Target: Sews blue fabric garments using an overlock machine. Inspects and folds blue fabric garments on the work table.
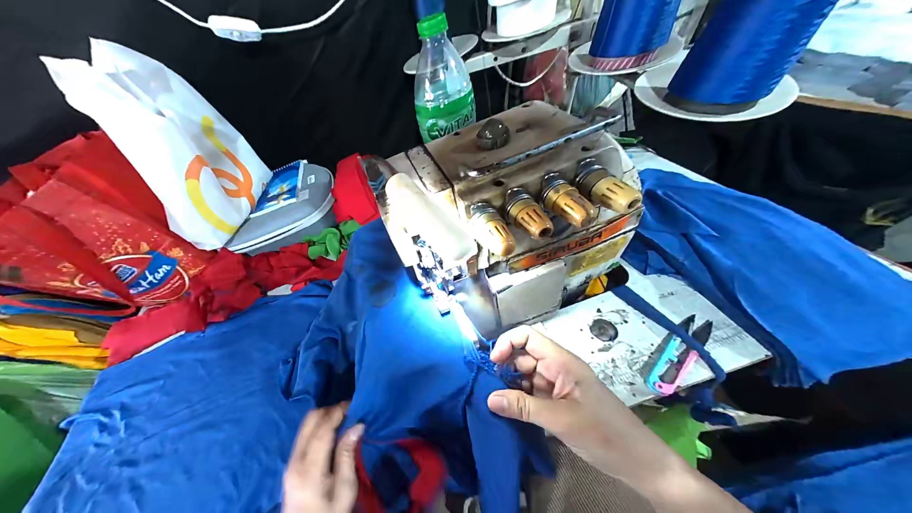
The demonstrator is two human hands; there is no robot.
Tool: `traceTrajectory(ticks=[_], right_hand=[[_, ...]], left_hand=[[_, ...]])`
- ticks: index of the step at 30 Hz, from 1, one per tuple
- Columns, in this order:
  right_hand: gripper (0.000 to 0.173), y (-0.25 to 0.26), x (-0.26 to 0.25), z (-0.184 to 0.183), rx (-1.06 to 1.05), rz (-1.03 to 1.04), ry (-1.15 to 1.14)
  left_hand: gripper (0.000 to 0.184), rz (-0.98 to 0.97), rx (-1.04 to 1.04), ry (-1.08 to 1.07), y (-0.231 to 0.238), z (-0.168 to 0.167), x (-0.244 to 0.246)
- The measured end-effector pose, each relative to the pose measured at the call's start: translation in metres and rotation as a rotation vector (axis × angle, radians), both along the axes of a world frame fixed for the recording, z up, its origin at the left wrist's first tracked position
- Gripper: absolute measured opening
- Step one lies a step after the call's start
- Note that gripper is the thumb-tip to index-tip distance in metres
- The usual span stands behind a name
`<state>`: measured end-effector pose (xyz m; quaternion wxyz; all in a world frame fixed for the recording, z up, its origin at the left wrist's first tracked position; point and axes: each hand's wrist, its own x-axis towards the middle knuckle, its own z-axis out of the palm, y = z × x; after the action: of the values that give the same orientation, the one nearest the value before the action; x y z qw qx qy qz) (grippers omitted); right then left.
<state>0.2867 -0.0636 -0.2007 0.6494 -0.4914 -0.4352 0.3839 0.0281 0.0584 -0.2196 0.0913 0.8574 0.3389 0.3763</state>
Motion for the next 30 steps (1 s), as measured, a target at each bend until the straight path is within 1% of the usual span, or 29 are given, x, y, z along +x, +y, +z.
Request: traceTrajectory(ticks=[2,4,5,6,7,9,11,12,14,16,21,23,27,30], right_hand=[[0.027,0.0,-0.004,0.003,0.054,0.011,0.019],[0.025,0.003,-0.012,-0.003,0.053,-0.007,-0.011],[0.023,0.004,-0.015,-0.008,0.047,-0.035,-0.047],[0.021,0.005,-0.017,-0.013,0.042,-0.072,-0.089],[0.021,0.005,-0.018,-0.018,0.048,-0.109,-0.12],[0.021,0.002,-0.014,-0.023,0.082,-0.139,-0.151],[0.021,-0.005,-0.012,-0.028,0.103,-0.12,-0.162],[0.021,-0.008,-0.012,-0.03,0.107,-0.115,-0.168],[0.02,-0.013,-0.012,-0.033,0.117,-0.118,-0.167],[0.022,-0.014,-0.01,-0.033,0.129,-0.125,-0.135],[0.025,-0.007,-0.003,-0.026,0.135,-0.118,-0.011],[0.026,-0.001,0.0,-0.022,0.156,-0.122,0.004],[0.025,0.011,0.002,-0.012,0.162,-0.171,-0.017],[0.021,0.016,0.001,-0.01,0.177,-0.2,-0.094]], left_hand=[[0.029,-0.055,0.125,0.01,0.029,0.033,-0.019],[0.025,-0.028,0.295,0.115,0.047,0.069,-0.024],[0.022,0.013,0.347,0.196,0.048,0.081,-0.019],[0.024,0.034,0.352,0.265,0.044,0.087,-0.01],[0.029,0.034,0.303,0.299,0.035,0.089,0.002],[0.034,-0.009,0.228,0.271,0.01,0.082,0.031],[0.038,-0.094,0.166,0.166,-0.014,0.06,0.063],[0.043,-0.109,0.17,0.13,-0.022,0.046,0.077],[0.057,-0.04,0.254,0.113,-0.026,0.024,0.099],[0.061,0.019,0.296,0.103,-0.024,0.017,0.106],[0.066,-0.001,0.272,0.126,-0.011,0.029,0.108],[0.064,-0.038,0.224,0.142,-0.003,0.037,0.11],[0.057,-0.13,0.139,0.211,0.025,0.051,0.11],[0.054,-0.214,0.11,0.238,0.053,0.055,0.113]])
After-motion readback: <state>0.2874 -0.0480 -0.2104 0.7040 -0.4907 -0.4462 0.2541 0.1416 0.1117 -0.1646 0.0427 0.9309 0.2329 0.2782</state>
